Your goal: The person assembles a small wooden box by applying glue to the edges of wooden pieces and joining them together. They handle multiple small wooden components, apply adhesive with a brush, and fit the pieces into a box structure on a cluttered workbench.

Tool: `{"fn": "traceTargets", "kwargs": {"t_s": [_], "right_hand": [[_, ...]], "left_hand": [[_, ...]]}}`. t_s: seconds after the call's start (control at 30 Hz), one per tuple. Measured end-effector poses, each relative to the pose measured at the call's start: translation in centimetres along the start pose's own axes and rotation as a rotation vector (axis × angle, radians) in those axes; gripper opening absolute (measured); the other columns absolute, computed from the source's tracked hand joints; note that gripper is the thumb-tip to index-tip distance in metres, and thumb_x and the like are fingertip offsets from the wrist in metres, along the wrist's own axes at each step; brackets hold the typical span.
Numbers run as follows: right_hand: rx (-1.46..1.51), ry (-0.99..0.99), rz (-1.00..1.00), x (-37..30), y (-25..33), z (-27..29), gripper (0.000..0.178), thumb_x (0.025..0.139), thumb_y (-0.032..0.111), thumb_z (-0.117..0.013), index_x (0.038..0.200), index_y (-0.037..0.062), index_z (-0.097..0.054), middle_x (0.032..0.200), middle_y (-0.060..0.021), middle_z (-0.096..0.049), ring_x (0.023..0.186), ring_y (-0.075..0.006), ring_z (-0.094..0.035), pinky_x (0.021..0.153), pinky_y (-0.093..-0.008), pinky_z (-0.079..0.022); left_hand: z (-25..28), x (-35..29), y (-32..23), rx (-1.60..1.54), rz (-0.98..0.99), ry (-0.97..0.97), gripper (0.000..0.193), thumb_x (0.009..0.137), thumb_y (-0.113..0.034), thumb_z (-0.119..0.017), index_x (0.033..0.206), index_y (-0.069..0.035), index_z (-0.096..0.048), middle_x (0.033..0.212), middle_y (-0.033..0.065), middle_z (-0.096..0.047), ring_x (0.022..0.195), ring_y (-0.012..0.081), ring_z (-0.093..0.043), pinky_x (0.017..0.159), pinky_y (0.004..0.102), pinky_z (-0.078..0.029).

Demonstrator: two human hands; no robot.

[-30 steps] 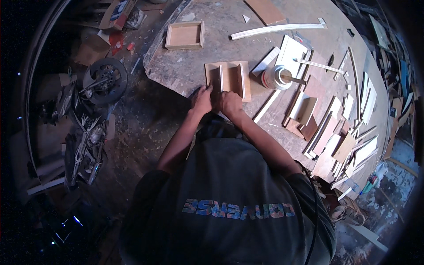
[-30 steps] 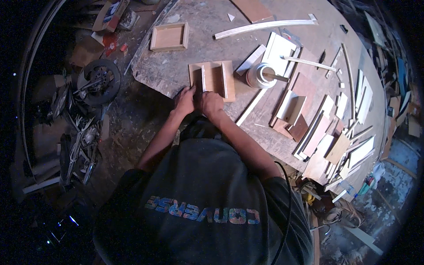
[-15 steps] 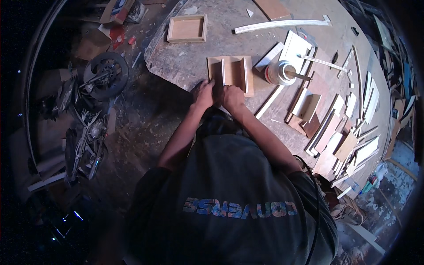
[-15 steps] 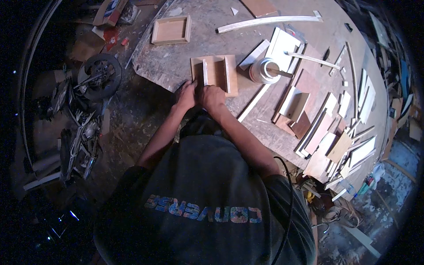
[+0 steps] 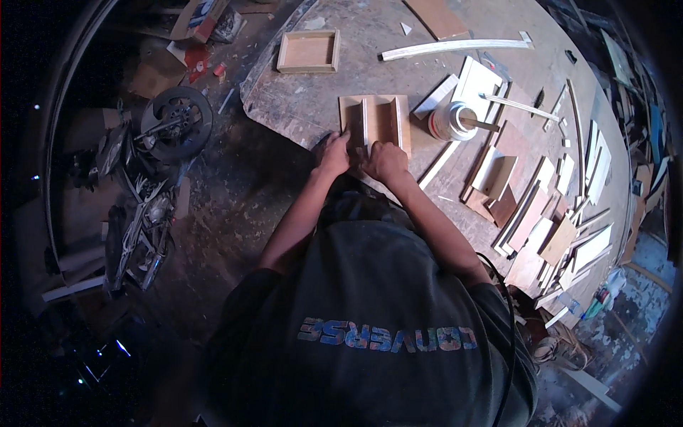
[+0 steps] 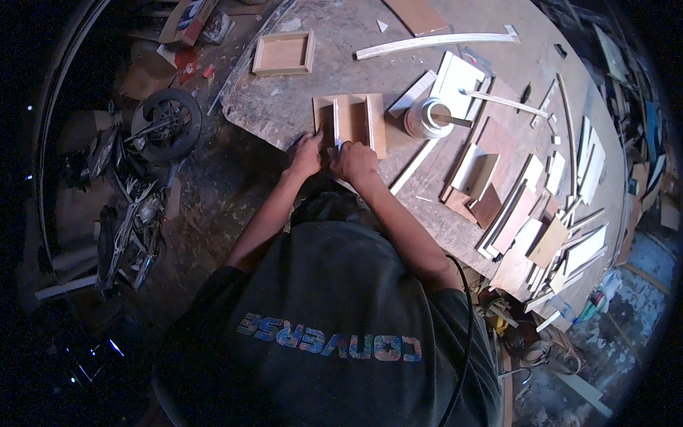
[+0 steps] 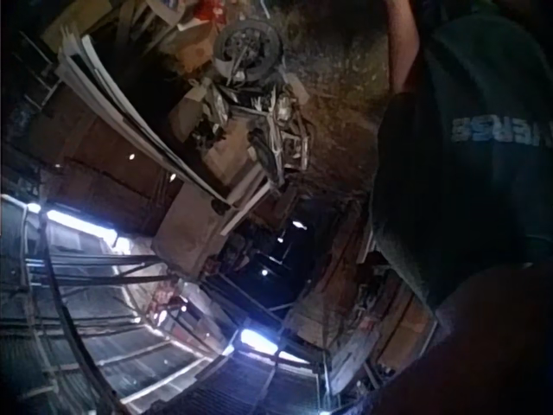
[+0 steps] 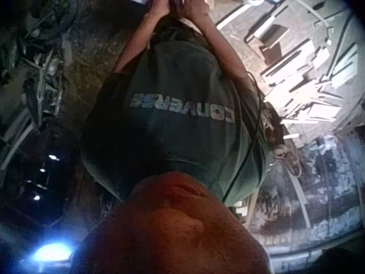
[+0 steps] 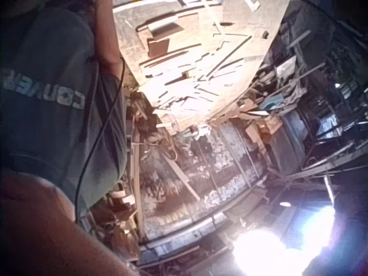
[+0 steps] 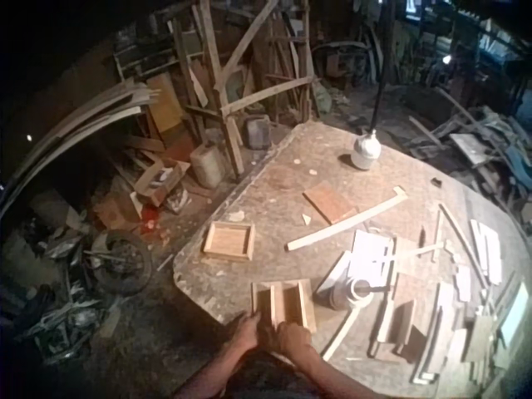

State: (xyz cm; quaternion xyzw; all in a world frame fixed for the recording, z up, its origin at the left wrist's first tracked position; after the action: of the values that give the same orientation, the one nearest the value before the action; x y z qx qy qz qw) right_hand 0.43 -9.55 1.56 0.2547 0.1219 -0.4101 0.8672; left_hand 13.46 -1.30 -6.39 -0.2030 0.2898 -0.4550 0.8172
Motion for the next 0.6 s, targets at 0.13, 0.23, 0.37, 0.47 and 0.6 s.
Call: {"fn": "traceTargets", "kwargs": {"t_s": [0.13, 0.23, 0.37, 0.47, 0.6], "right_hand": [[-0.029, -0.077, 0.067, 0.8, 0.1, -1.6, 0.051, 0.094, 0.050, -0.051, 0.093, 0.0036, -0.070, 0.082, -0.0235, -0.070, 0.082, -0.0387, -0.071, 0.074, -0.0475, -0.058], [-0.027, -0.057, 0.081, 1.0, 0.1, -2.4, 0.037, 0.094, 0.036, -0.051, 0.089, 0.0039, -0.070, 0.083, -0.0222, -0.070, 0.081, -0.0391, -0.071, 0.073, -0.0473, -0.057], [0.046, -0.137, 0.072, 1.2, -0.3, -3.1, 0.030, 0.092, 0.026, -0.050, 0.086, 0.0041, -0.070, 0.082, -0.0218, -0.070, 0.077, -0.0399, -0.070, 0.071, -0.0478, -0.057], [0.022, -0.118, 0.063, 1.4, 0.1, -3.2, 0.030, 0.092, 0.024, -0.049, 0.085, 0.0041, -0.070, 0.083, -0.0227, -0.069, 0.078, -0.0403, -0.070, 0.071, -0.0486, -0.056], [0.016, -0.106, 0.061, 1.7, 0.2, -3.4, 0.029, 0.092, 0.024, -0.049, 0.084, 0.0052, -0.070, 0.083, -0.0216, -0.070, 0.079, -0.0391, -0.070, 0.070, -0.0488, -0.056]], "left_hand": [[0.0, 0.2, -0.1, 0.039, 0.008, 0.031, 0.059, 0.082, -0.013, -0.065, 0.139, -0.011, -0.051, 0.128, 0.0218, -0.054, 0.125, 0.0400, -0.049, 0.104, 0.0465, -0.042], [-0.3, 0.4, 0.2, 0.057, 0.017, 0.031, 0.058, 0.082, -0.007, -0.062, 0.138, -0.010, -0.052, 0.128, 0.0204, -0.054, 0.125, 0.0391, -0.049, 0.104, 0.0459, -0.042], [-0.3, 0.4, 0.2, 0.052, 0.013, 0.030, 0.056, 0.081, -0.003, -0.059, 0.137, -0.009, -0.053, 0.129, 0.0199, -0.054, 0.126, 0.0380, -0.049, 0.105, 0.0454, -0.042], [-0.8, 0.1, 0.8, 0.118, 0.010, -0.014, 0.056, 0.080, -0.003, -0.060, 0.136, -0.008, -0.053, 0.131, 0.0193, -0.053, 0.127, 0.0376, -0.049, 0.105, 0.0455, -0.042], [-0.3, 0.0, 0.0, 0.098, 0.023, 0.021, 0.053, 0.081, -0.004, -0.061, 0.134, -0.008, -0.055, 0.132, 0.0201, -0.054, 0.128, 0.0384, -0.048, 0.106, 0.0456, -0.041]]}}
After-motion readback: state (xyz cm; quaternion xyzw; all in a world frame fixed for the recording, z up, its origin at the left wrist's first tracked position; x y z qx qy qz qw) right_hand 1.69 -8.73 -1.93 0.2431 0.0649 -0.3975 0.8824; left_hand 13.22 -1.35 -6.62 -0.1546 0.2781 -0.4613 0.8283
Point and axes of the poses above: each hand's wrist, its own x-axis towards the middle knuckle, its own z-axis out of the back of the hand, y = z × x, the point moved 4 cm from there along x, towards the middle knuckle
